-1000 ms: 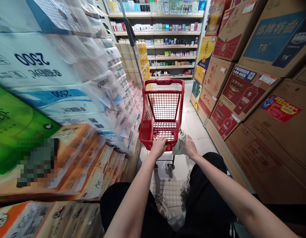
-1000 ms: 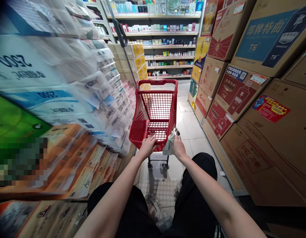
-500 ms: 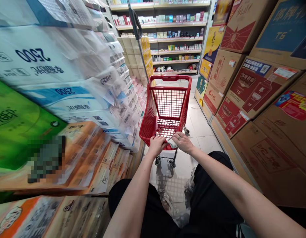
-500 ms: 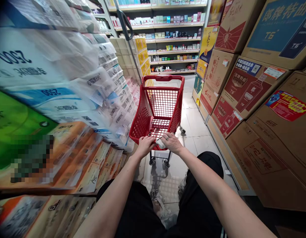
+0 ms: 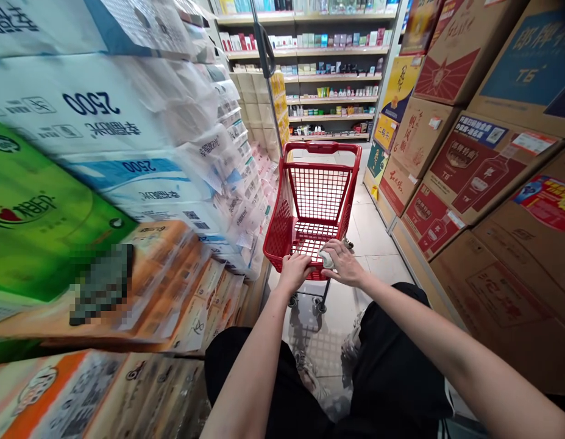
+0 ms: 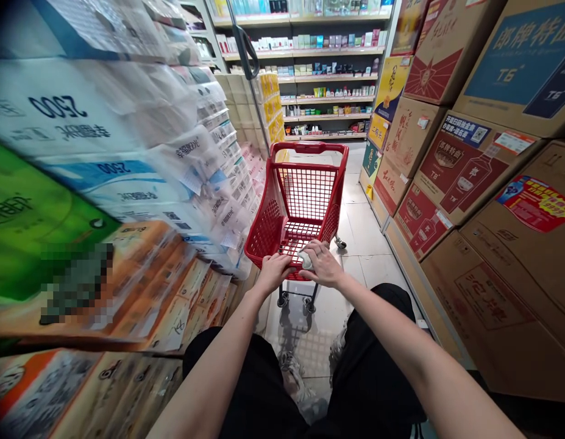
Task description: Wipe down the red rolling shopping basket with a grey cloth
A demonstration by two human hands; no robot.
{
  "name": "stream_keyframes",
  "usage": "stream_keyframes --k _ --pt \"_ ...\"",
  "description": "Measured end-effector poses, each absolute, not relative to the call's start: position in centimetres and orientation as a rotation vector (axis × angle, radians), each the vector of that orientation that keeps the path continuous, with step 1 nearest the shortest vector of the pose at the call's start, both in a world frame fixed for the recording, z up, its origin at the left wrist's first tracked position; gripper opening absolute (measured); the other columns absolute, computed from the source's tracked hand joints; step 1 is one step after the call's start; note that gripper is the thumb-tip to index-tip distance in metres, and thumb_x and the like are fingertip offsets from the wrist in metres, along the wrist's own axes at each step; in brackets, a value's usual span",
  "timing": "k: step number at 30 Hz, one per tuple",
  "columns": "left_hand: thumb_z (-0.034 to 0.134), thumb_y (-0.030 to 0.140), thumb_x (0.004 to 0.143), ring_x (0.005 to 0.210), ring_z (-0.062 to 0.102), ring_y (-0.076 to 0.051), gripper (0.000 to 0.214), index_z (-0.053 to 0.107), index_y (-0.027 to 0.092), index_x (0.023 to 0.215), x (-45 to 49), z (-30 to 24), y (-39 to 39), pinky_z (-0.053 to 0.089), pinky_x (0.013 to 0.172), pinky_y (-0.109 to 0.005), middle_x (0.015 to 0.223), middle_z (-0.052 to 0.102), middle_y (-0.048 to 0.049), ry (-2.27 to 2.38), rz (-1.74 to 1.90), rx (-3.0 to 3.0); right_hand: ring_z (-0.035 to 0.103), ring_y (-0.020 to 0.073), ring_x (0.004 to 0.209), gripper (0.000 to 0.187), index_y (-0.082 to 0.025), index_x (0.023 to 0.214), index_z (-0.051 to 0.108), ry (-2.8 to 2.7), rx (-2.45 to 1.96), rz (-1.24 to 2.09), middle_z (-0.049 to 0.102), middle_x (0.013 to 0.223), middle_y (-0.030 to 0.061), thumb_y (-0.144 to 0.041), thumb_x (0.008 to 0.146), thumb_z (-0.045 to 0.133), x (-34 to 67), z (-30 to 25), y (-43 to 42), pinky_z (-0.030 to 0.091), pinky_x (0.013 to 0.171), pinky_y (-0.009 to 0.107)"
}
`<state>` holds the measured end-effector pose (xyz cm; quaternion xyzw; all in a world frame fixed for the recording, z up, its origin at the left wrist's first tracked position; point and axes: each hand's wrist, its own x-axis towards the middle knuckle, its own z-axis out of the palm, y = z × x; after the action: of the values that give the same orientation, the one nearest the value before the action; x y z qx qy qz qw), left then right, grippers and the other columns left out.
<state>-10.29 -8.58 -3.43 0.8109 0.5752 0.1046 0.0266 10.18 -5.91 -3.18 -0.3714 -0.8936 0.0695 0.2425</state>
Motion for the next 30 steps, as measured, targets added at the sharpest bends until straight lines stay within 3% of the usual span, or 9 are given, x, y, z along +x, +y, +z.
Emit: stream_keyframes --k 5,8,12,17,30 --pt "0.053 0.037 0.086 0.098 0.05 -0.019 0.015 0.055 0.022 0.085 -10.1 -3.3 -9.5 0.029 0.081 -0.034 0.098 0.064 -0.0013 1.809 0.346 2.488 0.011 0.025 0.14 0.052 -0.009 0.142 0.029 -1.952 -1.389 0.183 0.025 0.148 0.0174 -0.032 0.095 0.028 5.9 -6.9 -10.9 0.025 0.109 0.05" --pt "0.052 0.038 0.087 0.097 0.05 -0.02 0.016 0.054 0.022 0.084 -9.9 -3.4 -9.9 0.029 0.081 -0.034 0.097 0.064 -0.0015 1.812 0.363 2.498 0.016 0.0245 0.14 0.058 -0.005 0.145 0.016 -1.713 -1.463 0.286 0.024 0.147 0.0216 -0.035 0.096 0.022 4.6 -8.7 -12.4 0.028 0.107 0.047" --pt "0.053 0.036 0.086 0.097 0.05 -0.02 0.014 0.054 0.022 0.086 -9.5 -3.7 -10.0 0.029 0.082 -0.035 0.097 0.064 -0.0012 1.811 0.374 2.5 0.033 0.0223 0.132 0.054 -0.008 0.138 0.033 -1.563 -1.46 0.371 0.042 0.137 0.0188 -0.039 0.096 0.018 5.1 -9.2 -11.3 0.031 0.105 0.042" --pt "0.052 0.036 0.086 0.099 0.05 -0.02 0.014 0.054 0.022 0.088 -8.9 -3.9 -10.5 0.029 0.082 -0.036 0.099 0.064 -0.0016 1.825 0.356 2.487 0.048 0.0241 0.114 0.058 -0.004 0.111 0.057 -1.327 -1.622 0.428 0.052 0.117 0.0227 -0.041 0.096 0.015 6.9 -7.4 -6.7 0.034 0.101 0.037" --pt "0.049 0.035 0.088 0.1 0.049 -0.021 0.013 0.054 0.023 0.087 -8.4 -3.2 -10.1 0.029 0.079 -0.035 0.099 0.064 -0.0024 1.867 0.336 2.507 0.044 0.0224 0.118 0.05 -0.01 0.116 0.055 -1.272 -1.493 0.454 0.041 0.119 0.0183 -0.04 0.096 0.021 4.3 -9.4 -11.9 0.035 0.102 0.037"
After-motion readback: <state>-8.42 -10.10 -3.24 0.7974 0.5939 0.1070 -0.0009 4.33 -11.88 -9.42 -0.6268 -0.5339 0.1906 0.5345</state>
